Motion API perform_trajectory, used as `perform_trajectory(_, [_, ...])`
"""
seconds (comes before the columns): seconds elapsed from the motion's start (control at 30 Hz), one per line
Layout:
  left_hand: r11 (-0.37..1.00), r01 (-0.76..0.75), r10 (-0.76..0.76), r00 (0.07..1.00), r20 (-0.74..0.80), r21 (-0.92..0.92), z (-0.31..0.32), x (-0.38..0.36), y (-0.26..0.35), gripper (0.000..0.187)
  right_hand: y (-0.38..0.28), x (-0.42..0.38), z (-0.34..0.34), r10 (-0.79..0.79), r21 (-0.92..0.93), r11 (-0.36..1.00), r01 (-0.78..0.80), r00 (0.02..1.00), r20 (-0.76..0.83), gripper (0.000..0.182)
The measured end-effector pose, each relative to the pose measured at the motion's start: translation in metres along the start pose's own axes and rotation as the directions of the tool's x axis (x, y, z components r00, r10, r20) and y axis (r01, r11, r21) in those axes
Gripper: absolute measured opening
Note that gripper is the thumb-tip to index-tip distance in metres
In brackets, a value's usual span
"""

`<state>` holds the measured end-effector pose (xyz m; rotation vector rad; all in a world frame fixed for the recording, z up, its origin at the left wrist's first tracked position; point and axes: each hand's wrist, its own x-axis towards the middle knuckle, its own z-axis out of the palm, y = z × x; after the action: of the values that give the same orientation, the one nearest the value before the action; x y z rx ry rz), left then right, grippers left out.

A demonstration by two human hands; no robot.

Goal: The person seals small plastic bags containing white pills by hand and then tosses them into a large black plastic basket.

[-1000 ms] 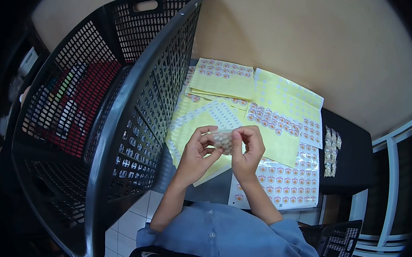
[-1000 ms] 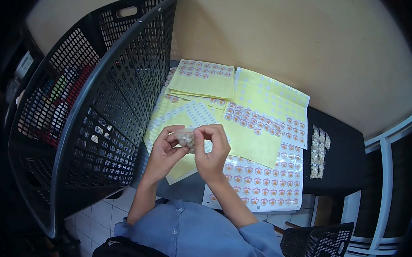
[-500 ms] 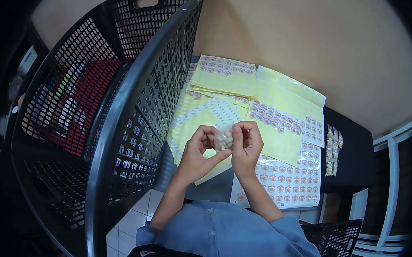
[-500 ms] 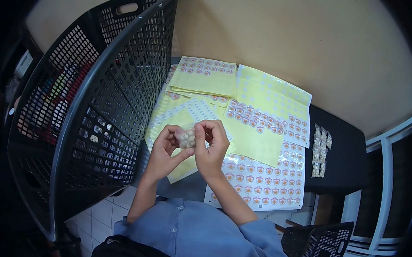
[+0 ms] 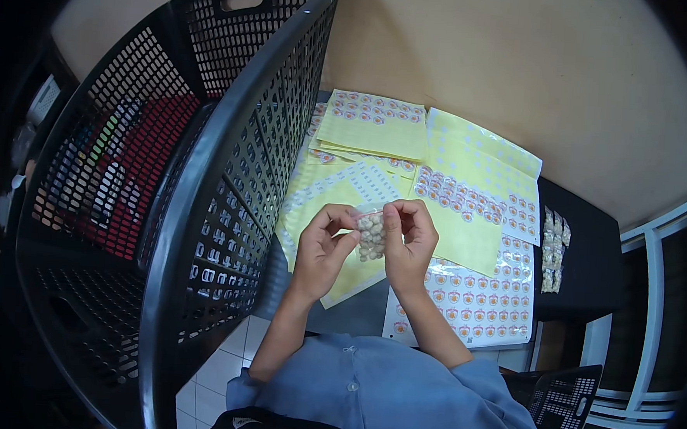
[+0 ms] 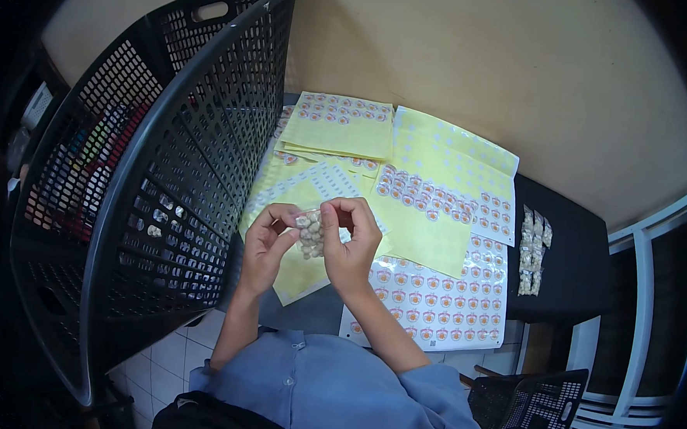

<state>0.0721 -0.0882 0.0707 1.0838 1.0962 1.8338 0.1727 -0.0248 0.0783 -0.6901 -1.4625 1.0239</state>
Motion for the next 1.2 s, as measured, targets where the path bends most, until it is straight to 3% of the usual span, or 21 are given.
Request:
perform_trajectory(0.07, [0.981,0.067,-0.08,0.995,-0.062,-0.184,0.007,0.001,0.008,0.006,-0.003,-0.001,0.0,0.027,0.015,1.0,-0.027,1.0,0.005,0.008])
perform_trajectory(0.1, [0.981,0.066,-0.079,0.995,-0.063,-0.185,0.006,0.001,0.007,0.006,-0.004,-0.002,0.0,0.048,0.022,0.999,-0.049,0.999,0.012,0.008])
perform_trajectory(0.17, [0.997,0.05,-0.049,0.999,-0.022,0.059,0.004,0.001,0.006,0.008,-0.005,-0.004,0.0,0.069,0.03,0.997,-0.07,0.997,0.022,0.008])
perform_trajectory(0.27, [0.995,-0.051,0.054,0.998,-0.028,0.084,0.0,0.002,0.002,0.007,0.0,-0.005,-0.002,0.013,-0.034,0.999,-0.011,0.998,0.063,0.008])
perform_trajectory(0.4, [0.997,0.0,0.003,1.0,-0.03,0.072,-0.004,-0.001,0.003,0.006,-0.002,-0.009,-0.002,0.013,0.059,0.998,-0.021,0.991,0.134,0.012])
perform_trajectory(0.5, [0.995,-0.009,0.015,0.998,-0.064,0.097,0.001,-0.002,0.007,0.015,-0.008,-0.01,-0.003,0.074,0.137,0.986,-0.097,0.983,0.165,0.022])
perform_trajectory(0.57, [1.0,0.031,-0.031,0.996,-0.085,0.002,0.006,-0.002,0.009,0.028,-0.008,-0.011,-0.005,0.117,0.162,0.976,-0.145,0.979,0.17,0.027])
perform_trajectory(0.6, [0.998,0.056,-0.052,0.995,-0.081,0.038,0.006,-0.002,0.01,0.037,-0.006,-0.011,-0.007,0.139,0.172,0.97,-0.171,0.973,0.182,0.029])
perform_trajectory(0.67, [0.998,0.055,-0.052,0.995,-0.081,0.04,0.005,-0.003,0.009,0.037,-0.005,-0.012,-0.009,0.161,0.182,0.963,-0.197,0.968,0.195,0.031])
perform_trajectory(0.77, [0.999,0.04,-0.039,0.996,-0.082,0.016,0.002,-0.003,0.011,0.038,-0.005,-0.012,-0.01,0.088,0.042,0.994,-0.099,0.972,0.219,0.032])
perform_trajectory(0.83, [1.0,0.024,-0.025,0.996,-0.083,-0.009,0.0,-0.004,0.012,0.038,-0.005,-0.012,-0.008,-0.104,0.021,0.995,0.101,0.972,0.21,0.033])
perform_trajectory(0.87, [0.999,0.043,-0.043,0.995,-0.089,-0.002,-0.001,-0.004,0.012,0.039,-0.006,-0.012,-0.008,-0.104,0.022,0.995,0.102,0.972,0.21,0.033])
perform_trajectory(0.93, [0.998,0.062,-0.061,0.994,-0.094,0.006,-0.001,-0.005,0.012,0.041,-0.012,-0.011,-0.01,0.062,0.105,0.99,-0.09,0.969,0.241,0.034])
perform_trajectory(1.03, [0.998,0.021,-0.015,0.996,-0.087,0.064,0.005,-0.005,0.013,0.046,-0.016,-0.01,-0.009,0.126,0.103,0.984,-0.148,0.973,0.195,0.033])
perform_trajectory(1.1, [0.996,0.041,-0.047,0.996,-0.072,-0.081,0.009,-0.005,0.016,0.051,-0.013,-0.011,-0.009,0.06,0.077,0.994,-0.076,0.98,0.191,0.032])
perform_trajectory(1.2, [0.999,0.03,-0.032,0.997,-0.068,-0.038,0.008,-0.006,0.014,0.052,-0.008,-0.014,-0.009,-0.018,0.073,0.997,0.005,0.985,0.174,0.032])
